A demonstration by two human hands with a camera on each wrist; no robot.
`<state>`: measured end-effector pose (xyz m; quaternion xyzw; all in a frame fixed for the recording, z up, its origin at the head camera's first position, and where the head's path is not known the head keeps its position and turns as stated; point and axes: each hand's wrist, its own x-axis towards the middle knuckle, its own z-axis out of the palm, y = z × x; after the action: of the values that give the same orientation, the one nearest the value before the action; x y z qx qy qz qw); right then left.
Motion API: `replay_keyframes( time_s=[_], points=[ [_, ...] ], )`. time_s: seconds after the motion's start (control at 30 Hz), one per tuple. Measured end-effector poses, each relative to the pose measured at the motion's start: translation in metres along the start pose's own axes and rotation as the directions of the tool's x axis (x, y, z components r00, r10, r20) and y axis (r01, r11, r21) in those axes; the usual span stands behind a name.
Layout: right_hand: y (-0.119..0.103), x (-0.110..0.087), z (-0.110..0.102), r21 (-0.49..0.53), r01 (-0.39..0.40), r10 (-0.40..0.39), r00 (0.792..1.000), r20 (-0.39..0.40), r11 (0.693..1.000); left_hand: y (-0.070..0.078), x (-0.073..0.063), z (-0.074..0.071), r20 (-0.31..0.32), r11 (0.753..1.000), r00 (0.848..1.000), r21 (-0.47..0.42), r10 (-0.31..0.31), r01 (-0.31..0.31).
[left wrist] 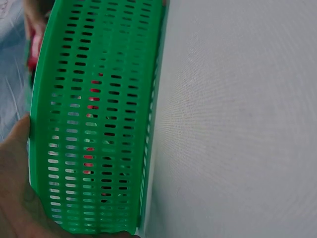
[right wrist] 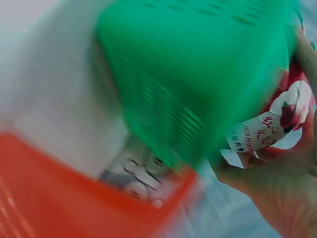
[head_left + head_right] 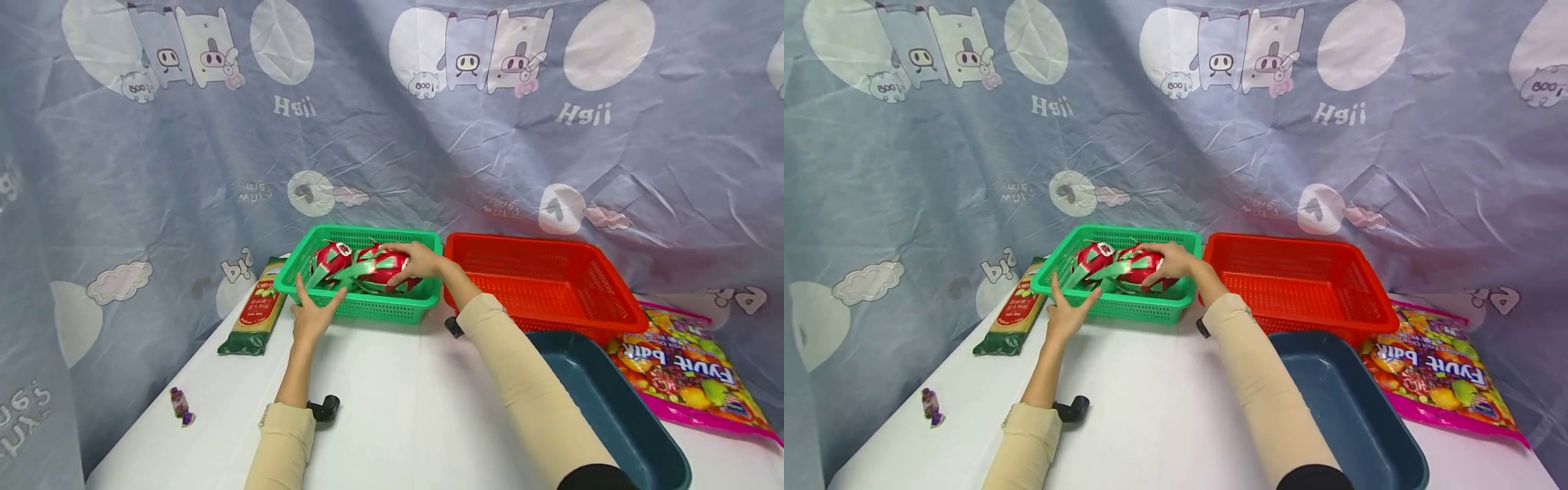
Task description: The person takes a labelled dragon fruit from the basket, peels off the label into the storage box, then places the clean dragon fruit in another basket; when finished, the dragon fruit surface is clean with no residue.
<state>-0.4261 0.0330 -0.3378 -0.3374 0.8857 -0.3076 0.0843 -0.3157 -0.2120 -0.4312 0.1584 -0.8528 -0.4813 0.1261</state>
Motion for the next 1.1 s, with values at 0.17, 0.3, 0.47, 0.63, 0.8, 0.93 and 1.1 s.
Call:
replay_keyframes(
  time_s=[0.17,0.3,0.47,0.63,0.8,0.93,1.1],
  points=[
    [-0.033,-0.025,-0.036,-0.023,0.051,-0.055,0.981,-0.186,0.998,0.001,0.0,0.001,0.002,1.0,1.0,-0.012,-0.004,0.004],
    [-0.068,-0.059,-0.051,-0.075,0.062,-0.083,0.943,-0.322,0.995,0.002,0.001,0.001,0.007,1.0,1.0,-0.019,0.009,-0.008],
    [-0.102,-0.123,-0.038,-0.063,0.076,-0.095,0.906,-0.412,0.995,0.002,-0.001,0.002,0.008,1.0,1.0,-0.03,0.004,-0.004],
    [-0.108,-0.198,-0.002,0.074,0.073,-0.04,0.926,-0.375,0.995,0.001,-0.003,0.002,0.014,0.999,1.0,-0.047,0.004,-0.003],
    [-0.099,-0.254,0.046,0.213,0.008,0.067,0.938,-0.341,0.977,0.0,-0.004,0.0,0.012,0.999,1.0,-0.054,0.002,-0.001],
    [-0.084,-0.276,0.079,0.228,-0.085,0.166,0.916,-0.366,0.97,0.0,-0.004,0.001,0.017,0.998,1.0,-0.063,0.007,-0.006],
    [-0.06,-0.284,0.11,0.242,-0.153,0.239,0.891,-0.385,0.958,-0.002,-0.007,0.007,0.038,0.998,0.999,-0.06,0.017,-0.015]
  ],
)
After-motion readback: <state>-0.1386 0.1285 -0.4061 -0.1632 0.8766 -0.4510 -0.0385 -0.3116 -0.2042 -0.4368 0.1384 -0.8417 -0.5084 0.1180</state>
